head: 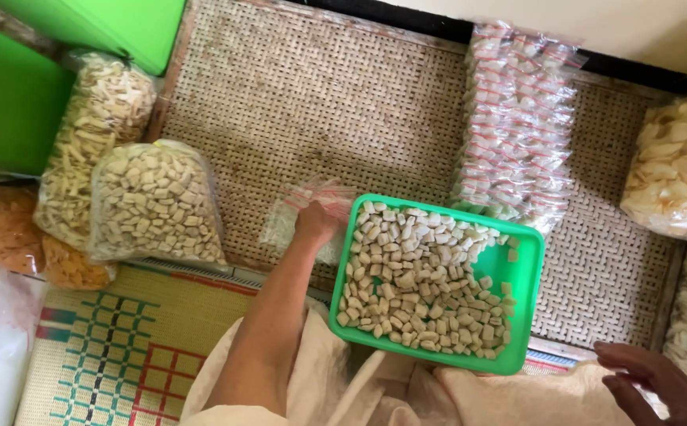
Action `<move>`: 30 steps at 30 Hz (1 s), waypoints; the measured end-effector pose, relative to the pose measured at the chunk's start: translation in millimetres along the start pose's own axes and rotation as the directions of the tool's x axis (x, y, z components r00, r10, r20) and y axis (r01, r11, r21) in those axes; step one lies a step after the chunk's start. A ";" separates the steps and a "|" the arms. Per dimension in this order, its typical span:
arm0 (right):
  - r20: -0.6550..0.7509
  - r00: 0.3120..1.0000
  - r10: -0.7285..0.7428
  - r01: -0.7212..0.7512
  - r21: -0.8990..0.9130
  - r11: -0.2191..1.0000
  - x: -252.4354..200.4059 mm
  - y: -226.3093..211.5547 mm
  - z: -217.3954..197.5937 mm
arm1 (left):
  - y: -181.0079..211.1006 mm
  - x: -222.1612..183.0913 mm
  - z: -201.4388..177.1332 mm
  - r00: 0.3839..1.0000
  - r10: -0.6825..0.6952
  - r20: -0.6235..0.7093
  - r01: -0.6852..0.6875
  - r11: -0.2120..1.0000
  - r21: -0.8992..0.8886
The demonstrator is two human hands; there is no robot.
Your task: The person sits on a mat and repeatedly scoops small white cubes from a green tray into small plastic bags, ties each bag, and places it on a stack. The person handles the cubes and bags by hand throughout the process.
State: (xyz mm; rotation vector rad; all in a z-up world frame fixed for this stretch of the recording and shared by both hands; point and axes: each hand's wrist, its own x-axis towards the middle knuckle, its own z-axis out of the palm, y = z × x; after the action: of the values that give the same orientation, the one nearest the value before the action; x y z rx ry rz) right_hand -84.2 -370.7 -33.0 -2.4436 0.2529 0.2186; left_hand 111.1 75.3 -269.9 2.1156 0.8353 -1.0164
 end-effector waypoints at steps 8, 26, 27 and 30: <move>-0.024 0.999 0.045 -0.049 -0.228 0.972 1.6 -25.7 -9.8 | 4.8 -1.8 13.6 0.989 0.056 -0.133 -0.064 0.996 -0.055; 0.023 0.988 0.151 -0.133 -0.354 0.926 4.2 -1.3 -8.5 | -36.5 43.5 16.5 0.985 0.068 -0.158 -0.099 0.975 -0.198; 0.037 0.981 0.193 -0.163 -0.399 0.902 4.4 -0.2 -9.5 | -43.2 56.9 21.2 0.984 0.061 -0.170 -0.088 0.983 -0.159; 0.022 0.983 0.183 -0.155 -0.435 0.887 1.6 -4.7 -8.7 | -32.9 22.9 -0.3 0.995 -0.003 -0.098 -0.016 0.981 -0.194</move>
State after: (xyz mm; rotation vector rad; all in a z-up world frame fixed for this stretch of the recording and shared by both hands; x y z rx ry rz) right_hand -80.8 -372.9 -23.8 -2.8490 0.4307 0.4726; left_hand 97.7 101.1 -297.5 2.0116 0.9355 -0.7981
